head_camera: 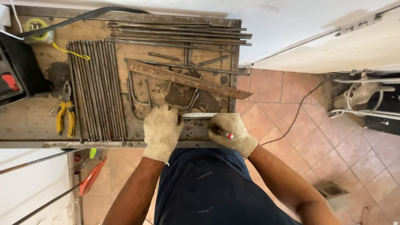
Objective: Measuring the dimensions of a rebar frame using a tape measure and marking it with a pen
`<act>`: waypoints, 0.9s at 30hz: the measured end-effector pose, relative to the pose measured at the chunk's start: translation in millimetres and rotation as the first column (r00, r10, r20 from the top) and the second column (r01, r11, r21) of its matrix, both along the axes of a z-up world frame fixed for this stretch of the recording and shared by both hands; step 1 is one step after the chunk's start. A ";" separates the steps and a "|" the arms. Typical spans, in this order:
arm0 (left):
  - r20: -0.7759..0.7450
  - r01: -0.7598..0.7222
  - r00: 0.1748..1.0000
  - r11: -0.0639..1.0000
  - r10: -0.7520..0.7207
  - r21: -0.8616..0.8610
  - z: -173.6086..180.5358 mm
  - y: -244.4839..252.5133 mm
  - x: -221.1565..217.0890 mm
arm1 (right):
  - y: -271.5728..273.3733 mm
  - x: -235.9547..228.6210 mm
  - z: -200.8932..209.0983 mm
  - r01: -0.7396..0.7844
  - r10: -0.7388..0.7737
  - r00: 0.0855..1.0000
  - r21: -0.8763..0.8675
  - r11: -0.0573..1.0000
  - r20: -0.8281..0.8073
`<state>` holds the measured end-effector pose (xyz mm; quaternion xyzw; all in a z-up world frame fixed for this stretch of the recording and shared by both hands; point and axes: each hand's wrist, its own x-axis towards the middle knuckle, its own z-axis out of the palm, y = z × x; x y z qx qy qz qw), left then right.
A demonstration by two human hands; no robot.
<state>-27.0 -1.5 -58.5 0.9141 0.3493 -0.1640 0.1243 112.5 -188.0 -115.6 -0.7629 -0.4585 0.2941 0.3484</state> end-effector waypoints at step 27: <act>0.160 -0.606 0.734 0.742 0.660 -0.286 3.6 126.4 -112.7 | 96.7 77.3 109.4 0.085 0.132 0.884 -0.429 0.899 0.450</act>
